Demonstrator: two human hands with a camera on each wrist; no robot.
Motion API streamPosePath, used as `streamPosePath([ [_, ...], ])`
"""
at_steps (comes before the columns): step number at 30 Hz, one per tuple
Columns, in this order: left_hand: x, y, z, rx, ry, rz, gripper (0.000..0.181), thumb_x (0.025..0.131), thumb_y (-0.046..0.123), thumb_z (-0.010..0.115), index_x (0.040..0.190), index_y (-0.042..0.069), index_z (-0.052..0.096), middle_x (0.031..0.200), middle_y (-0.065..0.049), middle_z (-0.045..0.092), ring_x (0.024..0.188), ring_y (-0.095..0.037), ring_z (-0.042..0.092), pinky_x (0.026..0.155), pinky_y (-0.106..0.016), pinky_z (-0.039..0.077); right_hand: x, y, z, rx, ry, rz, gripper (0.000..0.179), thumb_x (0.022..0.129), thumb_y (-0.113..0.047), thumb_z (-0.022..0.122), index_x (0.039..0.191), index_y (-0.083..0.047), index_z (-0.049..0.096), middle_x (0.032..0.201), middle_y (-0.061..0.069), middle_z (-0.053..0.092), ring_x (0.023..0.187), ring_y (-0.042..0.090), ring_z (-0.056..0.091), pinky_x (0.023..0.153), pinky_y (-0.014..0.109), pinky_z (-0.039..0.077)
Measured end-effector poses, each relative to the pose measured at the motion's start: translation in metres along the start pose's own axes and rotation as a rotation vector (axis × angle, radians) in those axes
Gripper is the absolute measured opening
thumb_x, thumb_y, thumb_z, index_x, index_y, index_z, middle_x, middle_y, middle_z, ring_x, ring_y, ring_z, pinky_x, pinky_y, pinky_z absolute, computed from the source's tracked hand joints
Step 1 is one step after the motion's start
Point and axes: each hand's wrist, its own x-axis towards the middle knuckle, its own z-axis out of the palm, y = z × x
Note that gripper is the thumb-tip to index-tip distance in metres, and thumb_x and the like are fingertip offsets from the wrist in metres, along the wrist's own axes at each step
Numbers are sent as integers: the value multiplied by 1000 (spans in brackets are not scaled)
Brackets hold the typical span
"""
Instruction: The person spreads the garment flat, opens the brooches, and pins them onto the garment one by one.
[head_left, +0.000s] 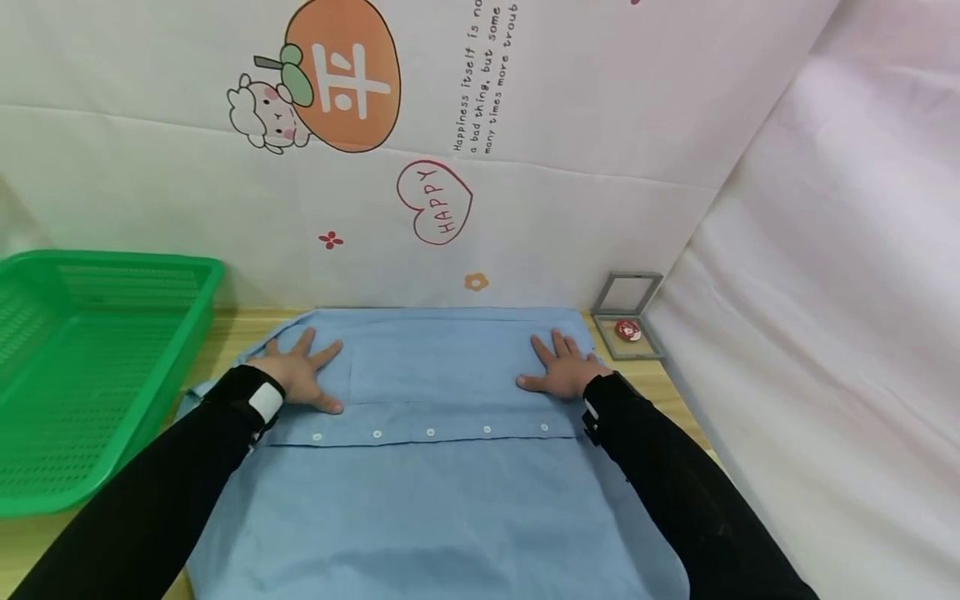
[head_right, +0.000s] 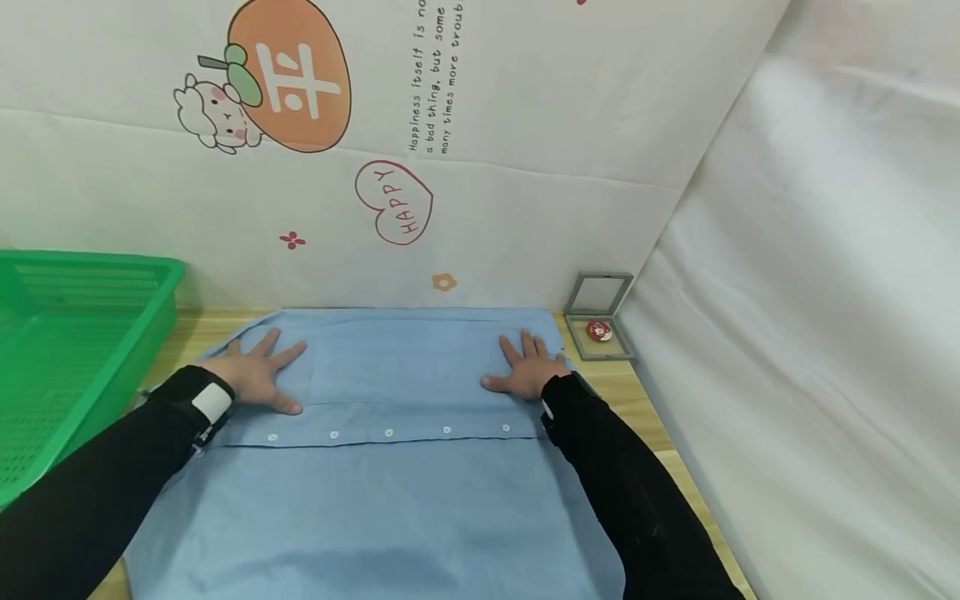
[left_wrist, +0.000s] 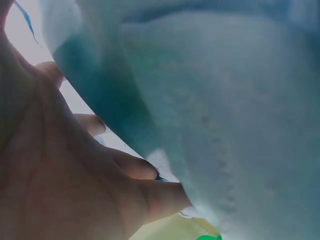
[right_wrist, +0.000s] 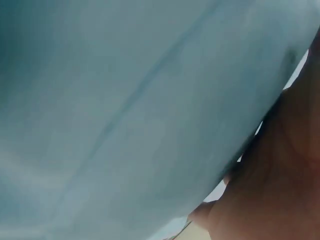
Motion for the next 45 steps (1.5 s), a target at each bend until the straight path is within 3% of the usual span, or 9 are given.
streamPosePath([
  [11,0,6,-5,5,-11,-10,114,77,71,70,161,16,16,160,-29,-6,130,-73,-6,91,-87,12,-8,33,2,86,42,54,108,86,-85,32,161,-13,5,160,28,-11,146,47,-10,112,65,3],
  [16,0,1,6,-10,102,36,104,86,75,55,160,11,19,159,-32,-1,133,-70,-5,95,-84,11,-40,21,-2,-25,125,-43,95,95,-75,32,161,-11,11,161,29,0,145,51,1,109,70,7],
  [21,-39,15,24,85,274,78,92,92,69,52,156,7,31,157,-33,14,136,-66,2,99,-81,8,-86,-16,19,-60,137,-253,90,94,-74,37,162,-21,11,164,20,2,147,46,2,107,73,11],
  [24,-71,22,39,133,237,31,102,78,76,64,154,12,39,155,-35,20,131,-72,4,95,-84,7,-110,-29,35,-68,59,-305,90,92,-77,36,162,-27,9,166,12,-2,149,39,-2,108,72,10],
  [27,-89,19,52,109,132,-18,115,66,82,68,155,14,38,152,-42,15,123,-80,3,90,-86,12,-124,-26,45,-111,30,-284,89,92,-78,35,162,-28,11,166,7,-1,150,33,-1,109,71,10],
  [31,-95,8,58,62,66,-41,122,65,84,66,157,12,31,149,-48,6,116,-84,-1,84,-87,21,-127,-7,48,-105,75,-259,92,92,-77,37,162,-22,11,166,8,2,150,31,1,111,67,10],
  [37,-98,3,63,52,75,-37,124,64,86,64,156,10,32,150,-46,7,117,-83,-1,84,-87,20,-133,22,51,-8,89,-255,95,94,-73,41,161,-11,12,165,15,6,149,38,4,112,65,9],
  [41,-104,0,66,27,146,21,116,72,84,59,156,8,31,153,-42,10,120,-81,1,85,-87,18,-155,29,41,2,46,-188,94,93,-69,50,160,-11,21,163,22,12,146,48,10,109,69,15],
  [45,-124,-11,75,23,243,87,117,79,81,56,153,-5,29,152,-41,15,127,-75,7,93,-84,15,-179,33,36,34,-35,-159,105,82,-67,67,158,-7,27,160,26,18,142,54,15,104,74,19],
])
